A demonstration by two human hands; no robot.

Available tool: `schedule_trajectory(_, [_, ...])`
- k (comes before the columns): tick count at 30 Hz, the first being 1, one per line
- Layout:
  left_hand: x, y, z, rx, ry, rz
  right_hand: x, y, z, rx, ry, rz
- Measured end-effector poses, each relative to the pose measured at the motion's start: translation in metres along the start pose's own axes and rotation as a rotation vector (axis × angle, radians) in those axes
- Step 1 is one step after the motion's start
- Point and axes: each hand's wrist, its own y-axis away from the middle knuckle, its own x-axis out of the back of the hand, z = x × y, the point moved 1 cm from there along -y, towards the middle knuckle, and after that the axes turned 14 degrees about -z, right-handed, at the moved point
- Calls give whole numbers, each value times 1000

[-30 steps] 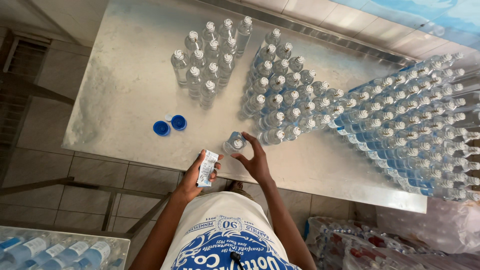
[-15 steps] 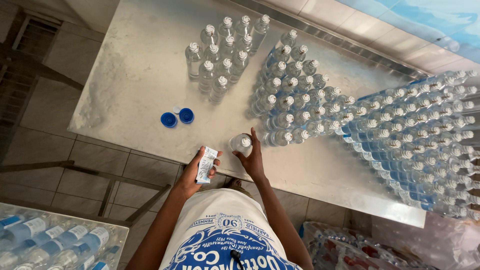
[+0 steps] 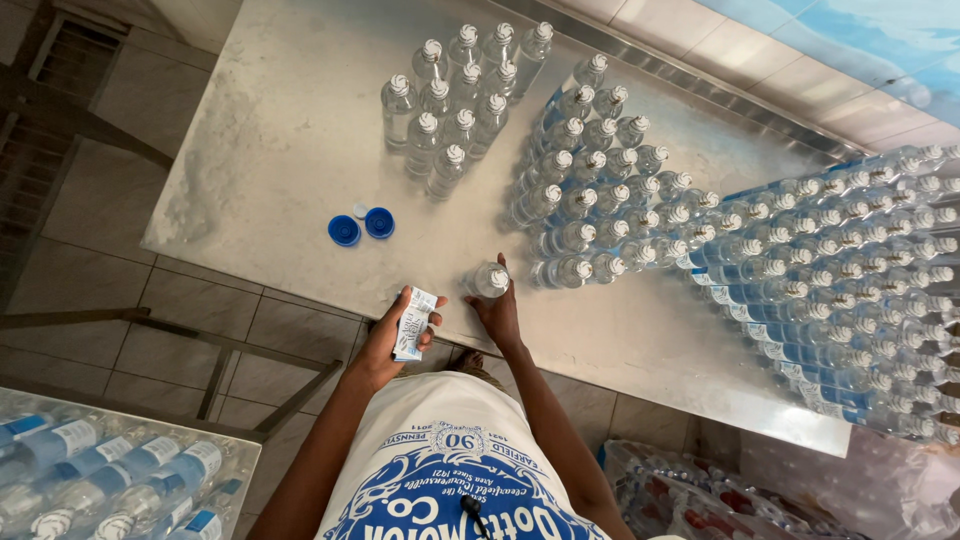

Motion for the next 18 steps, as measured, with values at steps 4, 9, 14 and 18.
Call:
schedule_trajectory(4, [1, 1, 2, 4, -8, 3, -5, -1, 13, 34, 12, 18])
schedule_trajectory(9, [4, 1, 3, 15, -9, 7, 24, 31, -27, 235, -6, 153])
schedule_trajectory(14, [3, -7, 4, 57, -37, -24, 62, 39, -69, 189, 448, 119])
schedule_trajectory(18, [-4, -13, 4, 92, -72, -46, 79, 15, -67, 62, 468, -53])
